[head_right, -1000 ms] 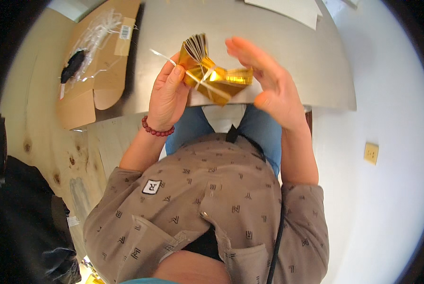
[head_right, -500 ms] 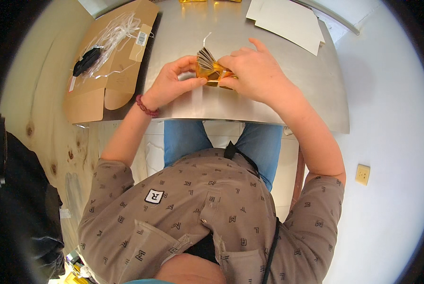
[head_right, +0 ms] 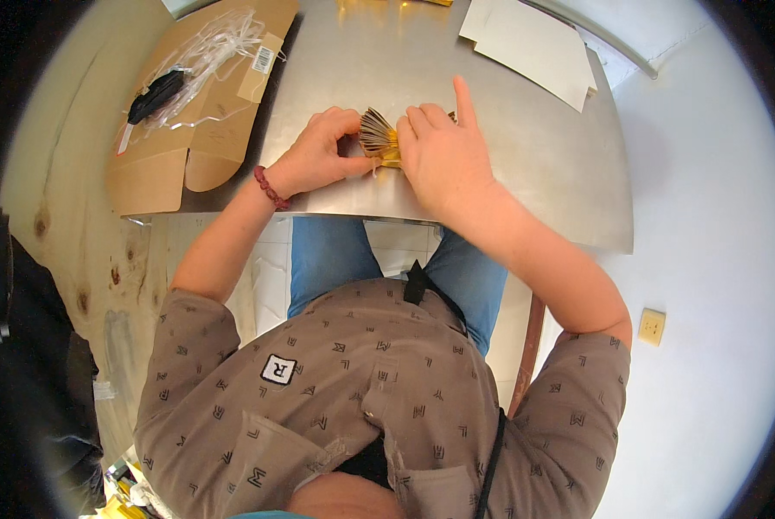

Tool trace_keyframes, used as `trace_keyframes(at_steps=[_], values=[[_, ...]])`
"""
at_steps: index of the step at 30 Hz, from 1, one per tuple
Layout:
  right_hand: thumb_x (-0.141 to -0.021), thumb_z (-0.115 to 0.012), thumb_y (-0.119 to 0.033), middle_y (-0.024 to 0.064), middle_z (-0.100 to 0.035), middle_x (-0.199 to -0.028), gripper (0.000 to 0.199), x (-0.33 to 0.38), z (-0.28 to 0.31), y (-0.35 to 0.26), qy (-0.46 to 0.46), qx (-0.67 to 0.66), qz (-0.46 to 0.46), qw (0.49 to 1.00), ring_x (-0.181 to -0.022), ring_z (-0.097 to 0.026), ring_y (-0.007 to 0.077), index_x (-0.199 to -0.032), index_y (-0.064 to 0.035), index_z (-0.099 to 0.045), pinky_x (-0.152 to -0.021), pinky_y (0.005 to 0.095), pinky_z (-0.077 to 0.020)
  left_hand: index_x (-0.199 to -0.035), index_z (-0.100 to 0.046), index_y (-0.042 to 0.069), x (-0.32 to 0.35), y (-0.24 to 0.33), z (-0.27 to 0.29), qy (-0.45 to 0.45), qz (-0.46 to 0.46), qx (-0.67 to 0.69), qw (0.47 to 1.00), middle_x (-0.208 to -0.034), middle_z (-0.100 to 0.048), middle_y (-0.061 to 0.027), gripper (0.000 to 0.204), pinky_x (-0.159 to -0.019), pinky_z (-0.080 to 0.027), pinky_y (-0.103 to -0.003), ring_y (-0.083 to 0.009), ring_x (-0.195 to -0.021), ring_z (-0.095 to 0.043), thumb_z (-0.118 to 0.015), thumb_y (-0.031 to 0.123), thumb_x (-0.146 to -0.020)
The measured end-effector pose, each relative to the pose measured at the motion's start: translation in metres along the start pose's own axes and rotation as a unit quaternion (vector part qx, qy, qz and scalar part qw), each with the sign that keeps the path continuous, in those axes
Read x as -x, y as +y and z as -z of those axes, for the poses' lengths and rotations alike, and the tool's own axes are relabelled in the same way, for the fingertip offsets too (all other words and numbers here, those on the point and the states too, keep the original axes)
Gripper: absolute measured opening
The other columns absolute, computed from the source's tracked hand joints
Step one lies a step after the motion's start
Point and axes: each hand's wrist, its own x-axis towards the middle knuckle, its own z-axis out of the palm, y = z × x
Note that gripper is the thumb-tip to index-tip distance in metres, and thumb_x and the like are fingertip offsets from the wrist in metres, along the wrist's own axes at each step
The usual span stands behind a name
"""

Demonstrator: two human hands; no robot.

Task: The person gathers a stack of gold-colored paper sheets, aligns them, and ties them into a bundle using a white string. They wrap the string around the stack multiple times and tie it off, then place the finished bundle on the table.

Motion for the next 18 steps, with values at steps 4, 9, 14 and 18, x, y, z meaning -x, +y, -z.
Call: trace_keyframes(at_steps=[4,9,14,18], values=[[-0.087,-0.060,-0.011,0.0190,-0.063,-0.127,0.044,0.007,-0.011,-0.018,0.044,0.044,-0.026,0.998,-0.134,-0.051,0.0317,-0.128,0.0067,-0.058,-0.123,0.0615,-0.0167,-0.093,-0.068,0.005,0.001,-0.001,-0.002,0.032,-0.046,-0.008,0.998,-0.081,-0.061,-0.0077,0.030,-0.075,-0.045,-0.038,-0.0266,-0.083,-0.054,-0.082,0.025,-0.076],[-0.086,-0.060,-0.009,0.0214,-0.060,-0.135,0.052,0.015,-0.017,-0.023,0.057,0.022,-0.046,0.997,-0.140,-0.047,0.0337,-0.134,0.0083,-0.053,-0.123,0.0618,-0.0168,-0.093,-0.069,0.005,0.004,-0.002,-0.005,0.038,-0.043,-0.012,0.998,-0.081,-0.062,-0.0082,0.030,-0.075,-0.046,-0.038,-0.0269,-0.082,-0.055,-0.081,0.027,-0.076],[-0.085,-0.059,-0.005,0.0204,-0.061,-0.134,0.048,0.015,-0.014,-0.023,0.065,0.022,-0.046,0.997,-0.139,-0.048,0.0329,-0.132,0.0078,-0.054,-0.122,0.0612,-0.0197,-0.096,-0.070,0.004,0.004,-0.004,-0.006,0.031,-0.052,-0.025,0.998,-0.084,-0.062,-0.0079,0.032,-0.074,-0.046,-0.037,-0.0262,-0.082,-0.055,-0.081,0.028,-0.077],[-0.084,-0.059,-0.004,0.0193,-0.062,-0.131,0.046,0.009,-0.017,-0.020,0.071,0.017,-0.049,0.996,-0.138,-0.050,0.0329,-0.129,0.0070,-0.055,-0.122,0.0611,-0.0207,-0.094,-0.069,0.006,0.004,-0.005,-0.006,0.016,-0.019,-0.015,1.000,-0.090,-0.065,-0.0076,0.032,-0.083,-0.046,-0.038,-0.0280,-0.090,-0.058,-0.079,0.031,-0.077]])
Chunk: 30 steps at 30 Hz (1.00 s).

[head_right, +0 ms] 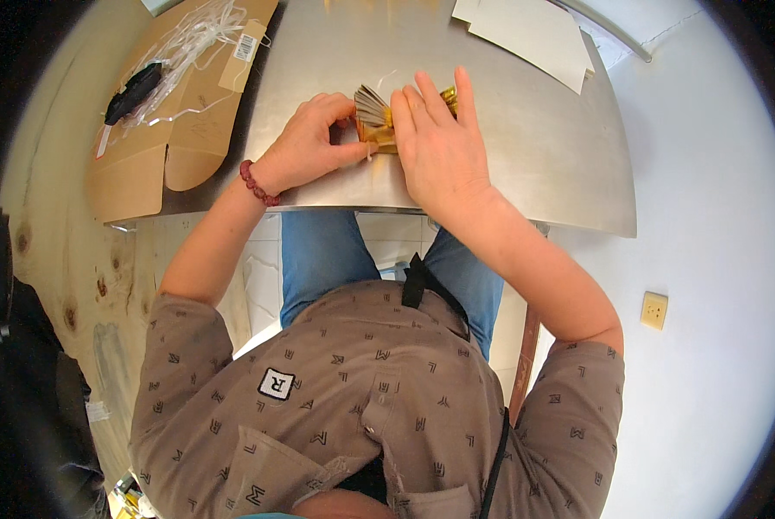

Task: The person gathers a stack of gold-colored paper sheets, aligns them, and ties them into a bundle using a white string. They wrap the string around the stack multiple times and tie it off, then place the finished bundle on the table.

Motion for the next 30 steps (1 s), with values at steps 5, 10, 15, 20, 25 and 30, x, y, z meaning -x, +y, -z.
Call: trace_keyframes(at_steps=[5,10,15,20,25,30], values=[[-0.084,-0.059,-0.004,0.0182,-0.063,-0.128,0.044,0.005,0.002,-0.003,0.008,0.009,0.006,1.000,-0.136,-0.052,0.0332,-0.127,0.0062,-0.056,-0.122,0.0613,-0.0197,-0.092,-0.068,0.006,0.001,0.003,0.003,-0.004,0.003,0.009,1.000,-0.093,-0.067,-0.0072,0.031,-0.090,-0.045,-0.040,-0.0284,-0.095,-0.059,-0.078,0.031,-0.078],[-0.085,-0.058,-0.004,0.0171,-0.064,-0.121,0.034,0.007,0.003,-0.002,0.008,-0.007,0.009,1.000,-0.134,-0.053,0.0328,-0.118,0.0054,-0.058,-0.122,0.0620,-0.0193,-0.092,-0.068,0.006,0.000,0.003,0.005,-0.031,0.005,-0.006,0.999,-0.094,-0.067,-0.0071,0.029,-0.089,-0.046,-0.039,-0.0281,-0.094,-0.059,-0.077,0.029,-0.078],[-0.086,-0.058,-0.007,0.0125,-0.067,-0.114,0.028,0.002,0.000,0.004,-0.015,-0.011,0.009,1.000,-0.131,-0.056,0.0302,-0.113,-0.0010,-0.062,-0.122,0.0639,-0.0158,-0.093,-0.069,0.006,0.003,0.006,0.006,-0.010,0.013,0.036,0.999,-0.093,-0.067,-0.0063,0.028,-0.087,-0.048,-0.039,-0.0265,-0.094,-0.059,-0.080,0.026,-0.078],[-0.096,-0.059,-0.017,0.0079,-0.072,-0.105,0.022,0.003,0.014,0.016,-0.042,-0.101,-0.056,0.992,-0.115,-0.064,0.0260,-0.115,-0.0091,-0.065,-0.121,0.0655,-0.0147,-0.107,-0.071,0.003,0.004,0.016,0.012,0.063,-0.007,0.115,0.991,-0.097,-0.066,-0.0040,0.027,-0.089,-0.050,-0.030,-0.0167,-0.095,-0.059,-0.081,0.013,-0.083],[-0.101,-0.058,-0.027,0.0074,-0.072,-0.092,0.024,0.012,0.030,0.015,-0.028,-0.288,-0.119,0.950,-0.099,-0.067,0.0272,-0.114,-0.0078,-0.065,-0.120,0.0629,-0.0187,-0.116,-0.069,0.002,0.001,0.030,0.005,0.132,-0.076,0.276,0.949,-0.098,-0.069,-0.0024,0.028,-0.085,-0.052,-0.027,-0.0121,-0.097,-0.061,-0.076,0.014,-0.092],[-0.100,-0.060,-0.031,0.0092,-0.071,-0.090,0.029,0.020,0.027,0.015,-0.066,-0.409,-0.173,0.893,-0.092,-0.067,0.0274,-0.114,-0.0054,-0.065,-0.120,0.0594,-0.0205,-0.123,-0.068,0.000,0.007,0.047,-0.008,0.119,-0.016,0.417,0.901,-0.109,-0.070,-0.0020,0.026,-0.089,-0.051,-0.024,-0.0074,-0.098,-0.062,-0.068,0.014,-0.100]])
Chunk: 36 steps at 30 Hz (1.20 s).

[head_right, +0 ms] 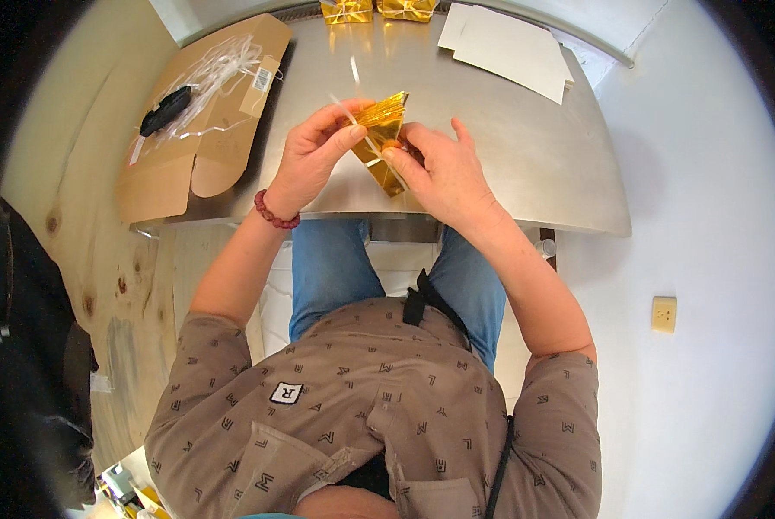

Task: The person gathers a stack of gold-colored paper sheets, aligns them, and ties them into a bundle using a white string. They wrap the string around the stack multiple times and tie it off, then place the finished bundle on the table.

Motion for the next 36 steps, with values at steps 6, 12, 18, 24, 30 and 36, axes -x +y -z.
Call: trace_keyframes(at_steps=[6,12,18,24,30,36], values=[[-0.098,-0.065,-0.032,0.0122,-0.073,-0.095,0.033,0.011,-0.016,0.012,0.007,-0.144,0.000,0.990,-0.087,-0.065,0.0259,-0.112,-0.0026,-0.065,-0.109,0.0477,-0.0377,-0.121,-0.071,0.001,0.011,0.007,-0.015,0.028,0.000,-0.010,1.000,-0.107,-0.072,-0.0022,0.024,-0.087,-0.051,-0.023,-0.0071,-0.097,-0.063,-0.066,0.015,-0.102],[-0.097,-0.068,-0.025,0.0101,-0.073,-0.099,0.029,0.015,-0.027,0.007,0.015,-0.251,-0.029,0.967,-0.092,-0.064,0.0191,-0.112,0.0003,-0.067,-0.088,0.0336,-0.0514,-0.110,-0.074,0.002,0.015,0.013,-0.030,0.108,0.018,-0.032,0.993,-0.097,-0.071,0.0012,0.019,-0.079,-0.050,-0.022,-0.0055,-0.089,-0.061,-0.065,0.017,-0.102],[-0.099,-0.069,-0.021,0.0049,-0.071,-0.099,0.027,0.014,-0.026,-0.001,0.028,-0.330,-0.022,0.943,-0.092,-0.062,0.0125,-0.113,0.0019,-0.066,-0.084,0.0296,-0.0507,-0.104,-0.074,0.002,0.005,0.016,-0.034,0.142,-0.029,-0.061,0.988,-0.091,-0.071,0.0024,0.017,-0.074,-0.049,-0.022,-0.0047,-0.083,-0.060,-0.064,0.016,-0.102],[-0.099,-0.069,-0.025,0.0024,-0.068,-0.094,0.029,0.010,-0.026,-0.001,0.000,-0.412,-0.066,0.909,-0.086,-0.059,0.0079,-0.110,0.0020,-0.066,-0.077,0.0253,-0.0485,-0.098,-0.071,0.002,-0.009,0.003,-0.034,0.152,-0.046,-0.053,0.986,-0.087,-0.070,0.0024,0.016,-0.069,-0.048,-0.022,-0.0038,-0.079,-0.058,-0.064,0.016,-0.102],[-0.099,-0.071,-0.028,0.0025,-0.068,-0.091,0.032,-0.001,-0.024,0.004,-0.004,-0.387,-0.079,0.919,-0.081,-0.058,0.0063,-0.106,0.0029,-0.068,-0.071,0.0236,-0.0474,-0.095,-0.067,0.002,-0.027,-0.007,-0.028,0.200,-0.107,-0.084,0.970,-0.082,-0.066,0.0024,0.017,-0.066,-0.047,-0.022,-0.0035,-0.074,-0.055,-0.063,0.016,-0.102],[-0.095,-0.075,-0.027,0.0059,-0.071,-0.095,0.036,-0.007,-0.030,0.012,0.004,-0.363,-0.053,0.930,-0.085,-0.063,0.0093,-0.109,0.0046,-0.069,-0.073,0.0257,-0.0501,-0.091,-0.065,0.002,-0.030,-0.020,-0.023,0.207,-0.072,-0.048,0.975,-0.082,-0.065,0.0021,0.018,-0.066,-0.048,-0.022,-0.0042,-0.075,-0.055,-0.064,0.016,-0.102]])
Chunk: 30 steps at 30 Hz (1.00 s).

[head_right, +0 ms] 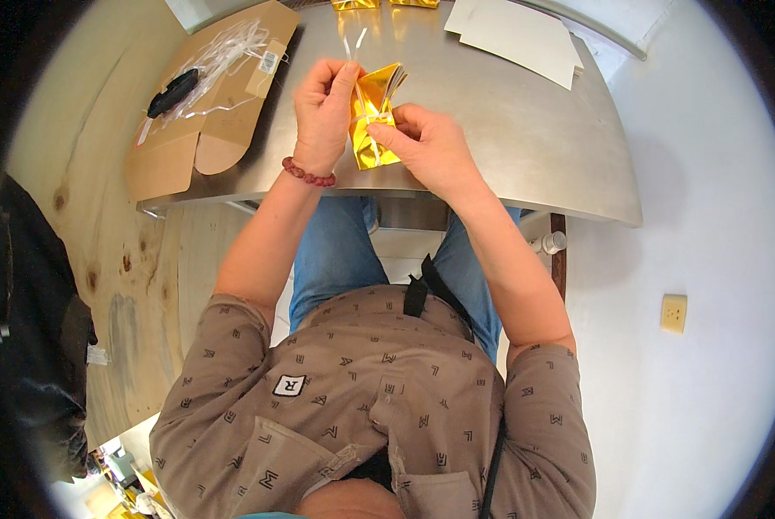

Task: The person gathers a stack of gold-colored paper sheets, aligns them, and ties them into a bundle using a white string. They wrap the string around the stack multiple times and tie it off, then place the finished bundle on the table.

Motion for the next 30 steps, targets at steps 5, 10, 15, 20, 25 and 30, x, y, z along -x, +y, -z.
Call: trace_keyframes(at_steps=[5,10,15,20,25,30], values=[[-0.087,-0.084,-0.024,0.0097,-0.071,-0.108,0.052,0.008,-0.003,0.006,0.111,0.003,0.025,0.993,-0.095,-0.067,0.0149,-0.124,0.0050,-0.063,-0.082,0.0285,-0.0536,-0.090,-0.060,0.003,-0.001,-0.006,-0.002,0.083,-0.040,-0.048,0.995,-0.080,-0.060,0.0024,0.019,-0.065,-0.047,-0.023,-0.0040,-0.073,-0.052,-0.061,0.016,-0.104],[-0.087,-0.084,-0.017,0.0118,-0.070,-0.113,0.051,0.009,-0.009,0.010,0.100,-0.161,-0.019,0.982,-0.100,-0.067,0.0154,-0.126,0.0039,-0.059,-0.087,0.0280,-0.0541,-0.091,-0.056,0.004,-0.006,-0.005,-0.005,0.117,-0.076,-0.025,0.990,-0.082,-0.057,0.0018,0.018,-0.065,-0.046,-0.023,-0.0050,-0.073,-0.050,-0.059,0.015,-0.105],[-0.088,-0.082,-0.011,0.0105,-0.071,-0.108,0.039,0.011,-0.012,0.015,0.123,-0.125,0.016,0.984,-0.099,-0.068,0.0140,-0.117,0.0014,-0.059,-0.087,0.0273,-0.0546,-0.090,-0.056,0.004,-0.006,-0.016,-0.003,0.114,-0.024,0.023,0.993,-0.083,-0.058,0.0006,0.017,-0.068,-0.047,-0.024,-0.0060,-0.075,-0.050,-0.059,0.014,-0.104],[-0.088,-0.081,-0.008,0.0096,-0.072,-0.105,0.034,0.015,-0.025,0.029,0.160,-0.057,0.088,0.982,-0.100,-0.068,0.0131,-0.112,0.0019,-0.058,-0.090,0.0287,-0.0552,-0.091,-0.058,0.005,-0.008,-0.030,-0.007,0.180,0.131,0.168,0.960,-0.087,-0.062,-0.0032,0.015,-0.071,-0.051,-0.027,-0.0112,-0.076,-0.057,-0.058,0.012,-0.104],[-0.088,-0.081,-0.010,0.0109,-0.070,-0.114,0.036,0.021,-0.026,0.025,0.151,-0.034,0.104,0.983,-0.106,-0.067,0.0153,-0.114,0.0017,-0.058,-0.095,0.0310,-0.0534,-0.093,-0.056,0.005,-0.008,-0.020,-0.017,0.180,0.125,0.171,0.960,-0.088,-0.062,-0.0038,0.013,-0.071,-0.052,-0.029,-0.0134,-0.075,-0.058,-0.058,0.011,-0.104],[-0.080,-0.088,-0.030,0.0132,-0.066,-0.125,0.067,0.017,0.000,-0.013,0.113,0.075,0.094,0.986,-0.119,-0.063,0.0220,-0.130,0.0034,-0.057,-0.106,0.0401,-0.0469,-0.091,-0.051,0.004,-0.008,0.012,-0.019,0.131,-0.056,0.042,0.989,-0.086,-0.058,-0.0017,0.019,-0.071,-0.048,-0.026,-0.0087,-0.077,-0.052,-0.053,0.014,-0.107]])
